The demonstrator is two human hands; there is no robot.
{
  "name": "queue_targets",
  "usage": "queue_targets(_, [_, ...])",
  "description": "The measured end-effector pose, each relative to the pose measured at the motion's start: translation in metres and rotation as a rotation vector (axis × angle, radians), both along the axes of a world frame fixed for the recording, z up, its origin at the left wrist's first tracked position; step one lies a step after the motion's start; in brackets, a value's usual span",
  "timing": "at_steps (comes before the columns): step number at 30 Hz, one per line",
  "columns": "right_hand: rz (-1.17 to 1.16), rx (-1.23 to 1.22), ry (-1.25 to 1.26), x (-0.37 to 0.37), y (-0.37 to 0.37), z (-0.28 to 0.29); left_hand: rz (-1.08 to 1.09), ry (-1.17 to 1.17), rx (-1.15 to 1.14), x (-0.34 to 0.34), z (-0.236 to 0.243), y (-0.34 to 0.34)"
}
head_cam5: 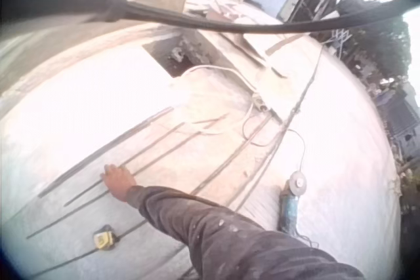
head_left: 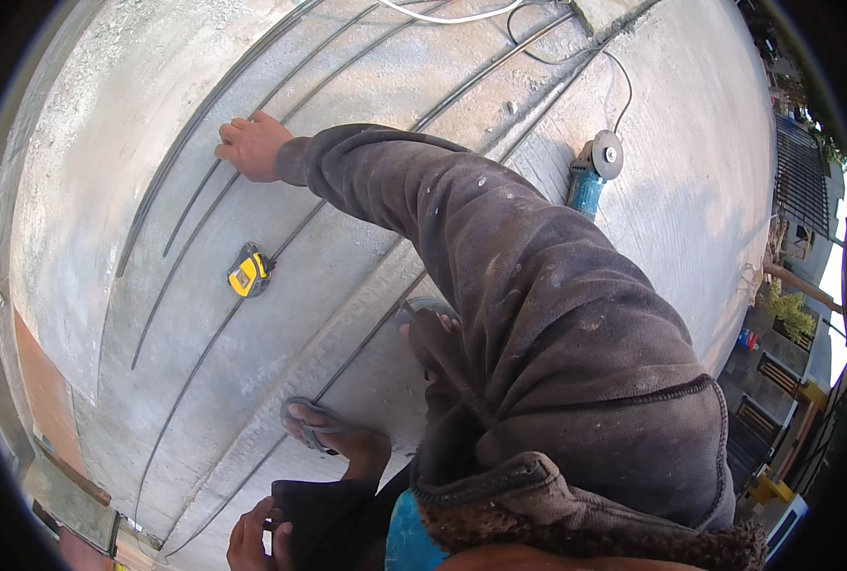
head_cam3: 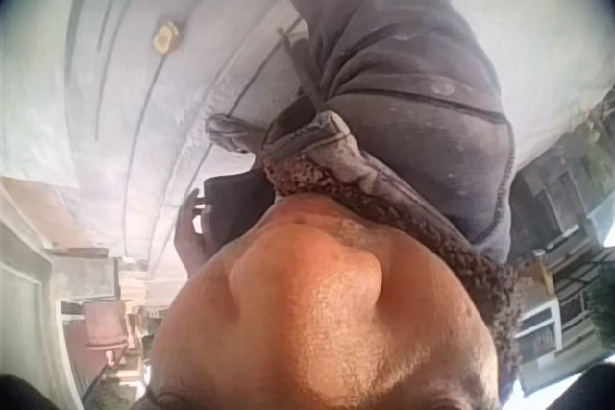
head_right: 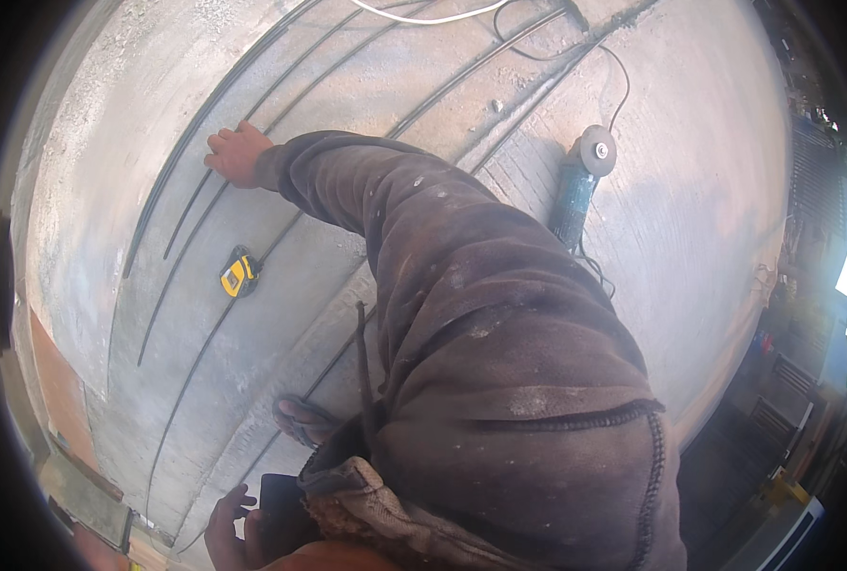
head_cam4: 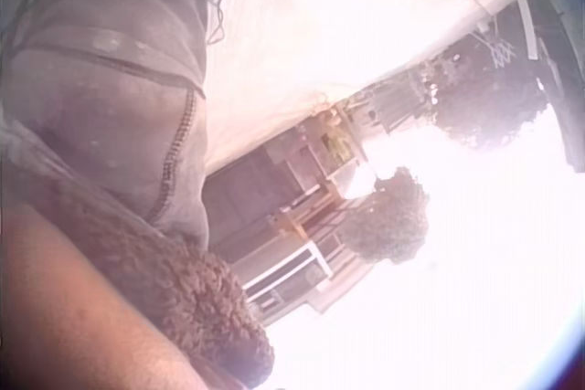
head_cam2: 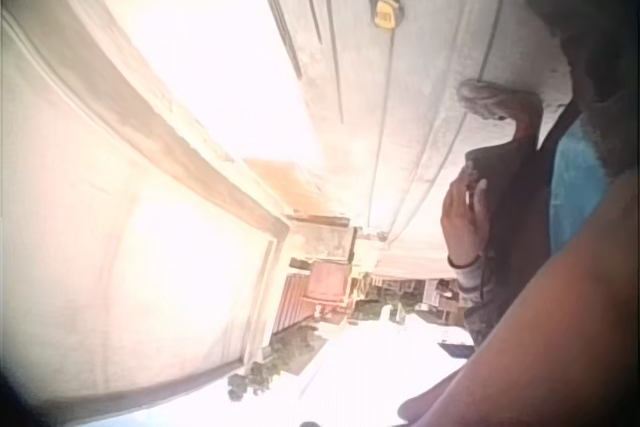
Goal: The person measures and cuts several metal rods on a concrete floor using a tape measure and an angle grinder. They repeatedly measure lengths, position the rods, and cut them, producing sparks during each cut.
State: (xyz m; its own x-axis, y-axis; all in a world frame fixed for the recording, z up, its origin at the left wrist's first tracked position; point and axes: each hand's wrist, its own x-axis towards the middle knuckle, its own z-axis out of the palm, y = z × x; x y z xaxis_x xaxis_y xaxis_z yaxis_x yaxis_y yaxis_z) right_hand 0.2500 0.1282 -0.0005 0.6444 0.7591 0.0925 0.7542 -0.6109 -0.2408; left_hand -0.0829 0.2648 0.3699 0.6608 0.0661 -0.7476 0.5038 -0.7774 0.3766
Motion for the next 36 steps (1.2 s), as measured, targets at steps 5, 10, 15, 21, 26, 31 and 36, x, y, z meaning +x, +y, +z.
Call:
queue_targets(5, [0.003, 0.237, -0.082, 0.034, -0.095, 0.009, -0.164, -0.056, 0.030, 0.001, 0.002, 0.001])
queue_targets(10, [-0.460, 0.078, -0.001, 0.073, -0.249, 0.024, -0.240, -0.144, -0.031, 0.005, 0.002, -0.002])
queue_targets(15, [-0.465, -0.150, -0.045, 0.061, -0.357, 0.038, -0.297, -0.145, -0.055, 0.009, 0.002, -0.007])
queue_targets(21, [-0.573, -0.367, 0.180, 0.028, -0.384, 0.072, -0.329, -0.166, -0.052, 0.007, 0.002, -0.011])
queue_targets(26, [-0.209, -0.475, 0.270, -0.015, -0.417, 0.056, -0.347, -0.125, -0.039, 0.009, 0.003, -0.011])
queue_targets(31, [-0.336, -0.562, 0.292, -0.027, -0.416, 0.048, -0.357, -0.183, -0.052, 0.002, 0.000, -0.006])
queue_targets(36, [-0.375, -0.635, 0.313, -0.021, -0.416, 0.053, -0.344, -0.182, -0.056, 0.006, 0.004, -0.010])
